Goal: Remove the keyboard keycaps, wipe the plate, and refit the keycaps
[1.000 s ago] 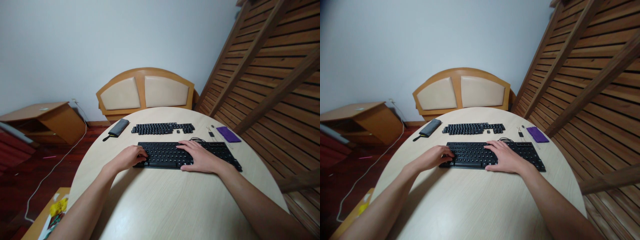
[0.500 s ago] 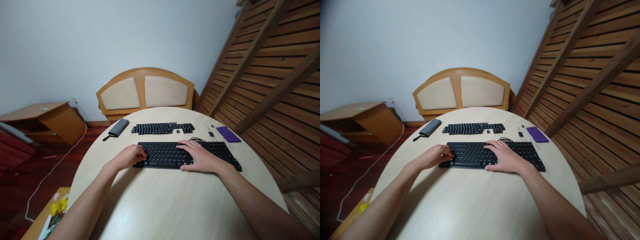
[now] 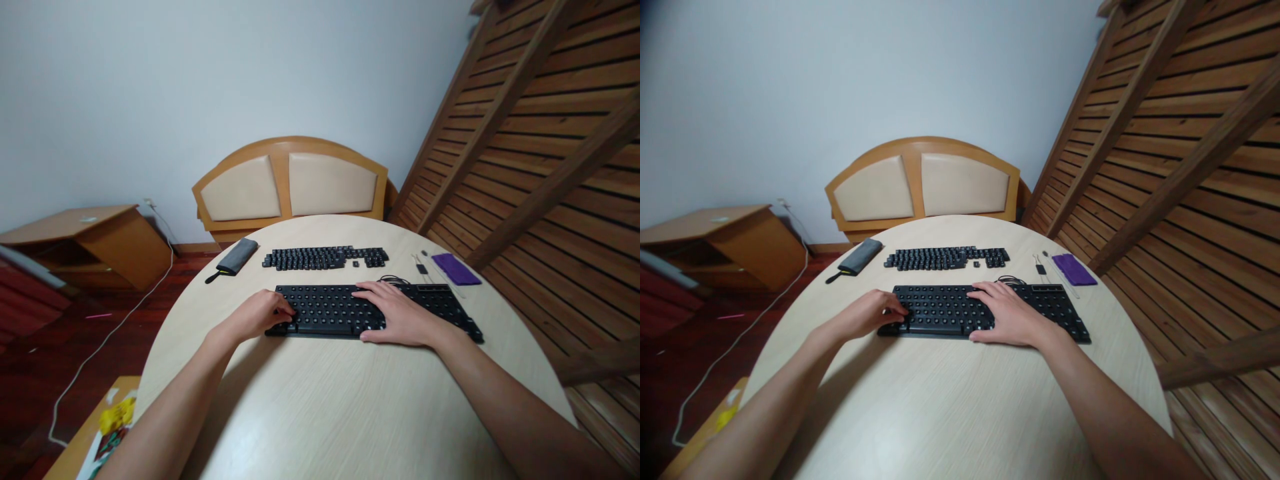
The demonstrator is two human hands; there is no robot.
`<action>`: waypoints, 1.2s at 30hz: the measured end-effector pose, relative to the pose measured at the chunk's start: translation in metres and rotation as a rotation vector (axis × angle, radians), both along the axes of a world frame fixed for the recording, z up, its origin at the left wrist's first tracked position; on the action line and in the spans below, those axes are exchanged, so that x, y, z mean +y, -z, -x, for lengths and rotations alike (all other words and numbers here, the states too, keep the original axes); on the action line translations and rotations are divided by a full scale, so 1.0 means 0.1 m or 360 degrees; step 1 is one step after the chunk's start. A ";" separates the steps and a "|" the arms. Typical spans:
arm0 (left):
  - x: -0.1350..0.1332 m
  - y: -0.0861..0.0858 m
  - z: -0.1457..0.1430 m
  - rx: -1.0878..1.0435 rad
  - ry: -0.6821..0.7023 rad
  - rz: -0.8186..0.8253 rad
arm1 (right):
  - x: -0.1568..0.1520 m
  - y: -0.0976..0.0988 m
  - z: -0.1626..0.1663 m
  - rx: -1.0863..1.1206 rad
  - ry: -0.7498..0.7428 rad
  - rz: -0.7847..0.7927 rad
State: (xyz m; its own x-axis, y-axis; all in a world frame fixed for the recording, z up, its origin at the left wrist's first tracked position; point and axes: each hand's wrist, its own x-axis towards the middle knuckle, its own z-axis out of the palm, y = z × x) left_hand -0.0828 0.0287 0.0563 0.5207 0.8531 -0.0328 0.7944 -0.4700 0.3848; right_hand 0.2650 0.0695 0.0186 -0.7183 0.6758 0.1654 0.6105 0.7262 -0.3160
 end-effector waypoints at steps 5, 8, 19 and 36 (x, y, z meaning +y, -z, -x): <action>0.00 0.05 0.02 0.0016 0.0022 -0.0053 | -0.01 -0.01 0.00 -0.0008 0.0003 0.0002; 0.01 0.07 0.03 0.0034 0.0030 -0.0060 | 0.00 0.00 0.00 0.0002 0.0002 0.0007; 0.03 0.05 0.05 -0.0149 -0.0095 0.0104 | 0.00 0.00 0.00 0.0015 0.0004 0.0009; 0.00 0.02 0.06 -0.0173 -0.0008 0.0130 | 0.01 0.01 0.00 0.0013 0.0000 0.0002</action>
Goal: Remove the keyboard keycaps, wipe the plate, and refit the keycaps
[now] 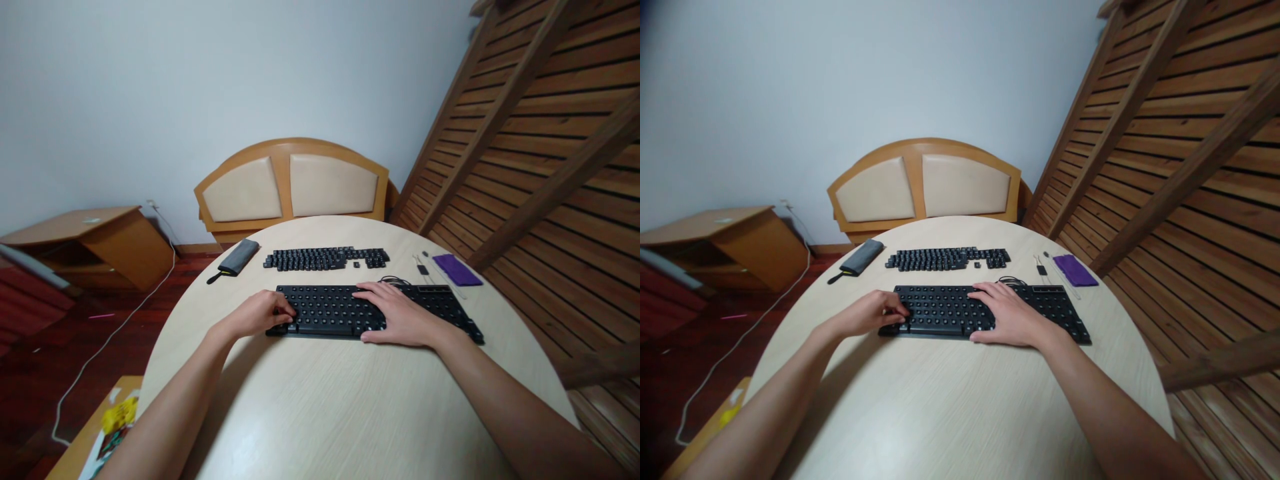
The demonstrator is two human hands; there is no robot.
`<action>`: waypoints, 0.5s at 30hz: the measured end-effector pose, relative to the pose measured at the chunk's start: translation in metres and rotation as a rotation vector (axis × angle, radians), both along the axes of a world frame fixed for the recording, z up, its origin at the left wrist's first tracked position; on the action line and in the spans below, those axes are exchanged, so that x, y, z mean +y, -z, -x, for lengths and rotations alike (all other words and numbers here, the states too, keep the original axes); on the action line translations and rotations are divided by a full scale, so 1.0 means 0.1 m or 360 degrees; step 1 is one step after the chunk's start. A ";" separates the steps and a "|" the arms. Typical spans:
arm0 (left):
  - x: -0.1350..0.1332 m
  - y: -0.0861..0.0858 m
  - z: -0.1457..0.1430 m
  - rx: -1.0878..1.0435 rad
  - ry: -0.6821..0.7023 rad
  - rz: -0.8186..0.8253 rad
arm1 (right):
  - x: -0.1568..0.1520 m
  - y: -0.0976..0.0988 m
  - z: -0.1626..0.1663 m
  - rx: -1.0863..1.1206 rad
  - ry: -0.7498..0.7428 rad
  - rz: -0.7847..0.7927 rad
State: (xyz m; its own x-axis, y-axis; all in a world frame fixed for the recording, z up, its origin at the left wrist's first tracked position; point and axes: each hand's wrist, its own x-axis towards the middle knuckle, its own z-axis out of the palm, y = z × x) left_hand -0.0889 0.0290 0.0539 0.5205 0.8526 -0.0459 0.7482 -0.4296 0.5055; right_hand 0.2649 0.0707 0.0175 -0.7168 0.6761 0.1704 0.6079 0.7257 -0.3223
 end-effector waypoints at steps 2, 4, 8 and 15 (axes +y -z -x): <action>0.01 0.00 0.02 -0.0087 -0.0055 0.0015 | 0.00 0.00 0.00 0.0003 -0.0003 -0.0001; 0.08 0.04 0.07 -0.0154 -0.0201 -0.0084 | 0.00 0.00 0.00 0.0018 -0.0006 0.0007; 0.32 0.23 0.20 -0.0020 -0.0619 -0.0555 | 0.01 0.01 0.00 0.0021 -0.0003 0.0026; 0.69 0.48 0.34 0.0184 -0.0885 -0.0672 | 0.02 0.00 0.00 0.0027 -0.0008 0.0037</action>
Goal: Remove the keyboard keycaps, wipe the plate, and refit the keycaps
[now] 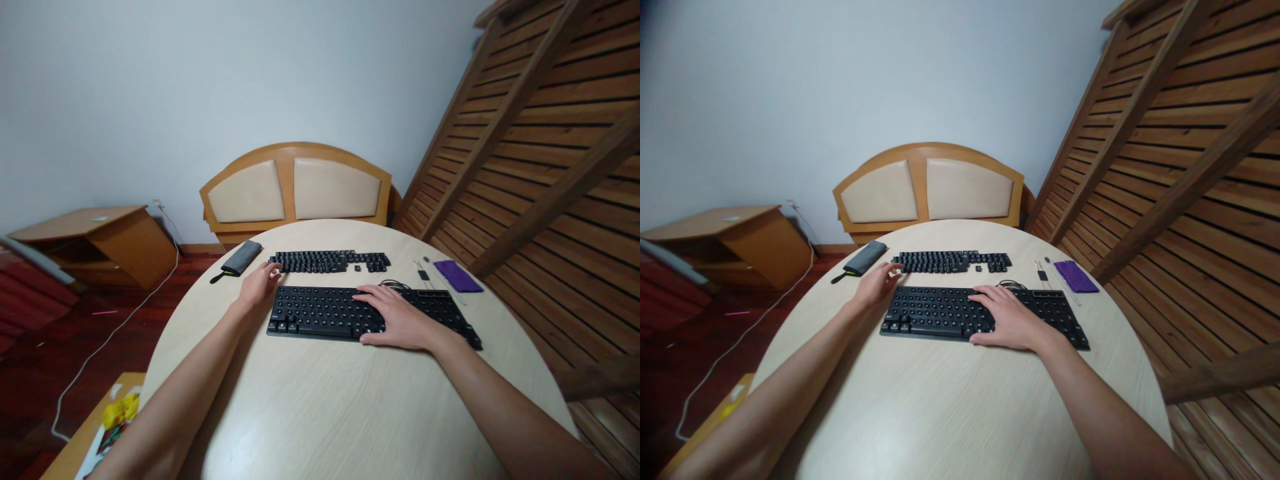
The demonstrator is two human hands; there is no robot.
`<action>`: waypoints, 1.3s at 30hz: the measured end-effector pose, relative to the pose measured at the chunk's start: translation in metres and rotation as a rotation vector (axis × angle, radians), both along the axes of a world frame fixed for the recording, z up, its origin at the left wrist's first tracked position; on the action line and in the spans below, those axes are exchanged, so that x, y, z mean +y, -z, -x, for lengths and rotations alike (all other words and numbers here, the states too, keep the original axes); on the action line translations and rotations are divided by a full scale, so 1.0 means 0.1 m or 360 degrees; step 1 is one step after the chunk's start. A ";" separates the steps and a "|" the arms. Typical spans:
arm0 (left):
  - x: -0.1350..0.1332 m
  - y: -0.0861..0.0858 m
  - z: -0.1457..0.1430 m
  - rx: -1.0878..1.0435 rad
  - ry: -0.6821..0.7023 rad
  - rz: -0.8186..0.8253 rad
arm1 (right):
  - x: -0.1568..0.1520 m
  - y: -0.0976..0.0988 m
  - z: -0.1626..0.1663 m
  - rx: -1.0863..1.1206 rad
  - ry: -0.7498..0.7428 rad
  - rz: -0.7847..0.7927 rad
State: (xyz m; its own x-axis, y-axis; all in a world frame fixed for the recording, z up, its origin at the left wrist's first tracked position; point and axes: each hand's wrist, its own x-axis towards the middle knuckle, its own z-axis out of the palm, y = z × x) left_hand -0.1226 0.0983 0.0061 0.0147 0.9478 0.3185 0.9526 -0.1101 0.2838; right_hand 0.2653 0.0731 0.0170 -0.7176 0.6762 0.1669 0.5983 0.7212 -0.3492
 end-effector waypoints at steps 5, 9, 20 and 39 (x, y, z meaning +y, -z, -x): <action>0.08 0.01 0.00 0.0090 -0.0075 0.0049 | -0.01 -0.01 0.00 0.0006 0.0004 0.0008; 0.08 0.00 -0.03 0.0137 -0.0091 0.0096 | -0.02 -0.01 0.00 0.0017 -0.0007 -0.0002; -0.13 -0.09 -0.10 0.0122 -0.0158 0.0092 | 0.00 0.01 0.00 0.0026 -0.0006 -0.0001; -0.75 -0.37 -0.35 -0.0322 0.0744 0.0403 | 0.01 0.02 -0.01 0.0038 -0.0010 0.0012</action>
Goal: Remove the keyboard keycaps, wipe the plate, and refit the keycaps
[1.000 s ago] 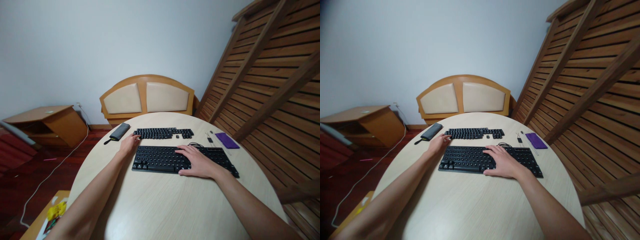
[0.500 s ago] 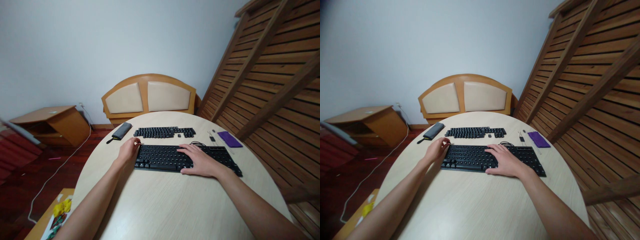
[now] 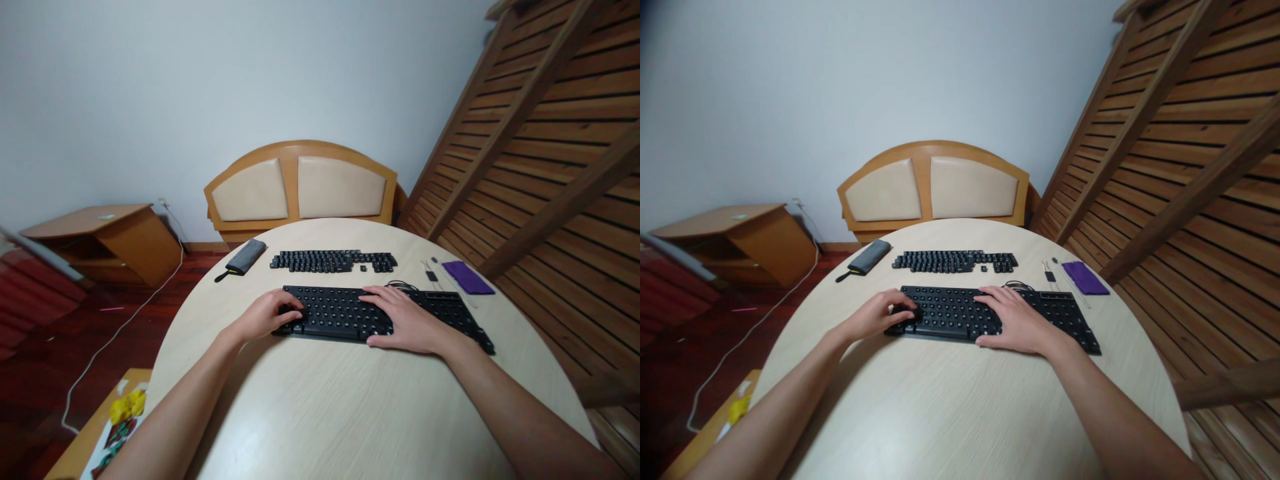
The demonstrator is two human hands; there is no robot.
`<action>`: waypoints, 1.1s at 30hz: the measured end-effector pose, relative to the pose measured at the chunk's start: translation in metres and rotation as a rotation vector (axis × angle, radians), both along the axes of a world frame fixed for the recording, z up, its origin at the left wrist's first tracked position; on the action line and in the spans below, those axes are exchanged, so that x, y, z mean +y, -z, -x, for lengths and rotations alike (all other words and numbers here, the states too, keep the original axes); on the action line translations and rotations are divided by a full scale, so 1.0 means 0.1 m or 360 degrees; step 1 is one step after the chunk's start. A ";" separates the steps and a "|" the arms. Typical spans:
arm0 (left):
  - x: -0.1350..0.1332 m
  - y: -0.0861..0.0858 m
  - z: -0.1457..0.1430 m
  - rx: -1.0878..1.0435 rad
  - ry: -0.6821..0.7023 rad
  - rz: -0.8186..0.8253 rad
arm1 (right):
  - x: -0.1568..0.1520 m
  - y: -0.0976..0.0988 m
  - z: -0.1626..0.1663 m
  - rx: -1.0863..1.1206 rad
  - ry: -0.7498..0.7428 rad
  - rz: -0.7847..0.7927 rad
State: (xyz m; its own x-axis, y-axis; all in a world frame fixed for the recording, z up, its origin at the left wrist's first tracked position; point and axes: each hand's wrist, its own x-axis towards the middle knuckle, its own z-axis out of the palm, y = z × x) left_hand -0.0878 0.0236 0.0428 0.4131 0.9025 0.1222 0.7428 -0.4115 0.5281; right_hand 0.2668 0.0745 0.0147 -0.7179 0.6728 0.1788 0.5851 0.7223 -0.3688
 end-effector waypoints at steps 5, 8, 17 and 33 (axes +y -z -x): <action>-0.01 -0.01 -0.02 -0.0020 0.0101 -0.0025 | -0.01 -0.01 0.00 -0.0016 0.0003 -0.0003; -0.01 -0.01 -0.03 -0.0011 0.0137 -0.0033 | -0.01 -0.01 0.00 -0.0023 0.0002 -0.0017; 0.01 0.05 -0.01 0.0000 0.0187 -0.0071 | -0.01 -0.01 0.00 -0.0028 0.0007 -0.0027; 0.01 0.05 -0.03 0.0039 0.0262 -0.0107 | -0.01 -0.02 0.01 -0.0036 0.0001 -0.0038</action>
State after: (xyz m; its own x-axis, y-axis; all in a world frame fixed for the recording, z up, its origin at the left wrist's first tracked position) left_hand -0.0850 0.0243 0.0375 0.5583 0.8124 0.1681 0.6747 -0.5626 0.4778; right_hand 0.2659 0.0732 0.0164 -0.7217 0.6688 0.1784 0.5933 0.7304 -0.3383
